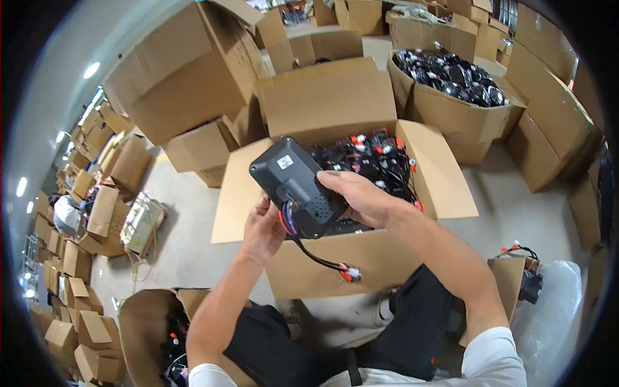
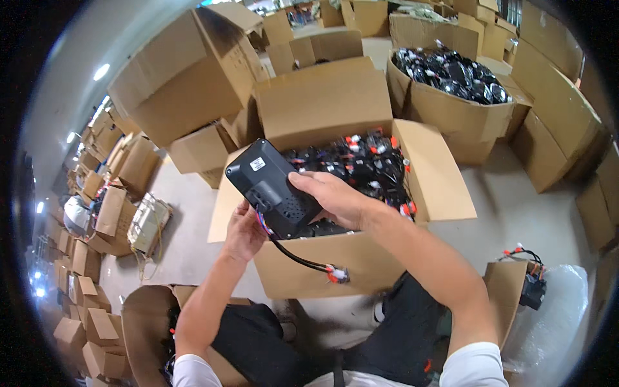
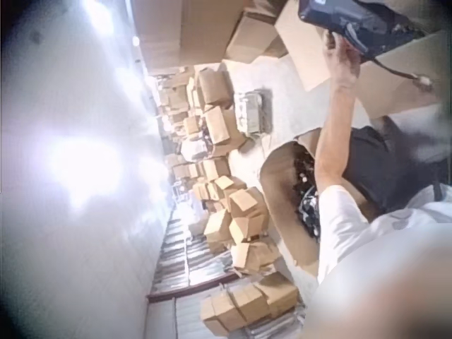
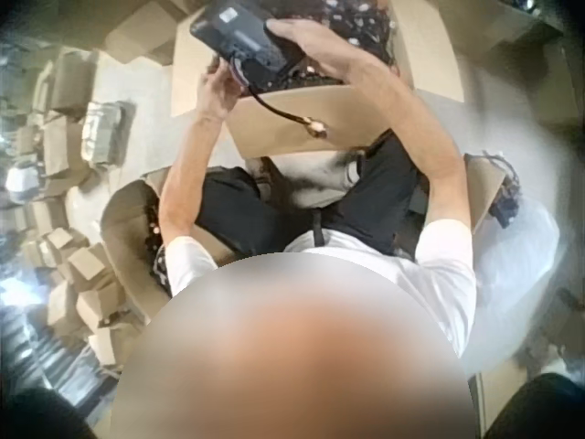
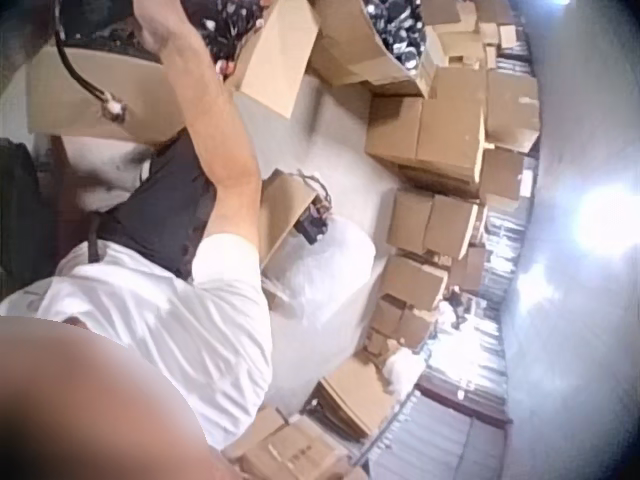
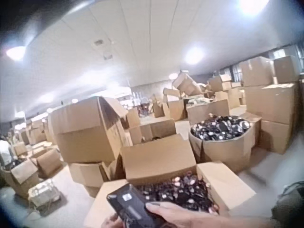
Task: The person sorts electronic components with wiring by hand, inspecting them and placing them into cardboard boxes.
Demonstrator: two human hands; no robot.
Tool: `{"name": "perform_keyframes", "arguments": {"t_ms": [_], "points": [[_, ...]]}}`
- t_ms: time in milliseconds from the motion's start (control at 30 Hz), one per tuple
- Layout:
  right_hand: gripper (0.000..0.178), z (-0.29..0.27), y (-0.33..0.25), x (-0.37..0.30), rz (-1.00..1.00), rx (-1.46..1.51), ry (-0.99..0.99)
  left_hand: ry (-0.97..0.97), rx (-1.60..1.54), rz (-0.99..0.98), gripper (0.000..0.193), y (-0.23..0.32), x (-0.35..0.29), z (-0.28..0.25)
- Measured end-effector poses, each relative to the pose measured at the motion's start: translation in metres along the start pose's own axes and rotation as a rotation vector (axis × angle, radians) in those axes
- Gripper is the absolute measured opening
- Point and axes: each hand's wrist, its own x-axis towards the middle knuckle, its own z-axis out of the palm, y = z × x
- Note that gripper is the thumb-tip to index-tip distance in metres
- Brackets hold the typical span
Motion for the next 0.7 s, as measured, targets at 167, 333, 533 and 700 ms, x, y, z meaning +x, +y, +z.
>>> {"name": "perform_keyframes", "arguments": {"t_ms": [167,333,533,700], "points": [[0.049,-0.023,0.016,0.010,0.179,-0.028,-0.043,0.003,0.109,-0.136,0.030,-0.014,-0.003,-0.021],[0.050,-0.020,0.041,0.026,0.088,-0.067,0.052,0.516,0.780,0.209,0.037,-0.004,-0.007,-0.030],[0.047,0.005,0.049,0.028,0.190,-0.019,0.214,-0.179,2.058,0.559,0.076,-0.014,-0.035,0.029],[0.043,0.026,0.039,0.034,0.032,0.092,0.085,0.010,1.888,0.900,0.070,0.002,-0.020,0.010]]}}
